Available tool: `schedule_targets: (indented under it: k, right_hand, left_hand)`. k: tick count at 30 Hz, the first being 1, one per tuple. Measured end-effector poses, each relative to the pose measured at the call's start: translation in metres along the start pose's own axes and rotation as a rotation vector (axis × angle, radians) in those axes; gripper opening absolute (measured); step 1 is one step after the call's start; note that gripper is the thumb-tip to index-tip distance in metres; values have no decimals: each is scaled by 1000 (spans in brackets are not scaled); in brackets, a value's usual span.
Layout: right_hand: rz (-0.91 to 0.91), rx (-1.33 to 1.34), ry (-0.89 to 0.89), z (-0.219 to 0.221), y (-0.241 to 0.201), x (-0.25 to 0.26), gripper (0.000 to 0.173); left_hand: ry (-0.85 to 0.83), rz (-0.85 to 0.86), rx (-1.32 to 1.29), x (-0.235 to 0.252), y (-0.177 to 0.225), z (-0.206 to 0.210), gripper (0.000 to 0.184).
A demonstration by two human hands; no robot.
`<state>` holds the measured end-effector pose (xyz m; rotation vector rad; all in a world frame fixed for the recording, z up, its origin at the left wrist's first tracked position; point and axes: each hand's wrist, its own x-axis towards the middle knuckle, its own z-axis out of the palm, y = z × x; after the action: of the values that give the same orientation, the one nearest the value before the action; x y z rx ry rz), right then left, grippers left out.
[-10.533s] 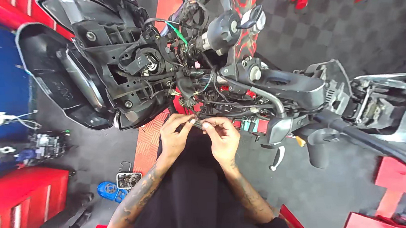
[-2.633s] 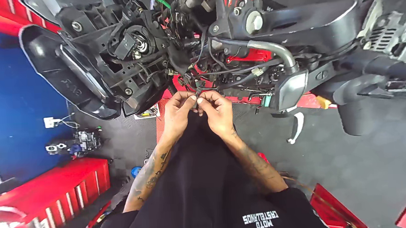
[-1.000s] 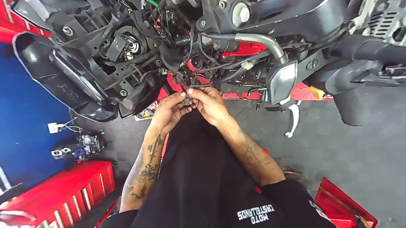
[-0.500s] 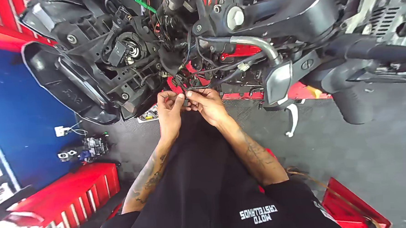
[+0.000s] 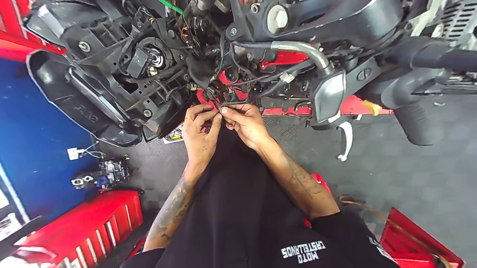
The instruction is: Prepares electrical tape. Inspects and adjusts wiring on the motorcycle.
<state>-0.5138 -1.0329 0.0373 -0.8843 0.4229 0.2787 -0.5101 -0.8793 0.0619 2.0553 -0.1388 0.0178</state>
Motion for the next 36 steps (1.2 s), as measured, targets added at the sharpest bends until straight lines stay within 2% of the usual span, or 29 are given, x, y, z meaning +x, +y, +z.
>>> schedule_targets:
  k: [6, 9, 14, 17, 19, 22, 25, 29, 32, 36]
  right_hand:
    - [-172, -196, 53, -1, 6, -5, 13]
    - [-176, -282, 29, -1, 1, -5, 11]
    - [-160, -305, -33, -6, 1, -3, 14]
    - [-180, -310, -20, -4, 1, -5, 15]
    - [-227, -376, 49, -1, 0, -9, 19]
    - [-320, -521, 154, 0, 5, -19, 20]
    - [-391, -542, 174, -1, 8, -28, 13]
    - [-461, -648, 177, 7, 4, -31, 20]
    - [-472, -703, 203, 9, 1, -24, 14]
    - [-341, -618, 191, 10, -4, -23, 7]
  left_hand:
    - [-57, -173, -162, 8, 0, -2, 9]
    - [-92, -285, -366, 9, -8, -1, 9]
    - [-321, -525, -810, 17, -13, -10, 21]
    - [-417, -607, -948, 23, -18, -14, 25]
    - [-428, -602, -922, 24, -19, -14, 24]
    - [-372, -534, -713, 22, -15, -13, 20]
    - [-314, -468, -593, 20, -10, -14, 19]
    - [-292, -434, -578, 15, -6, -11, 17]
    - [-286, -410, -542, 17, -4, -12, 16]
    - [-269, -357, -463, 17, -2, -11, 14]
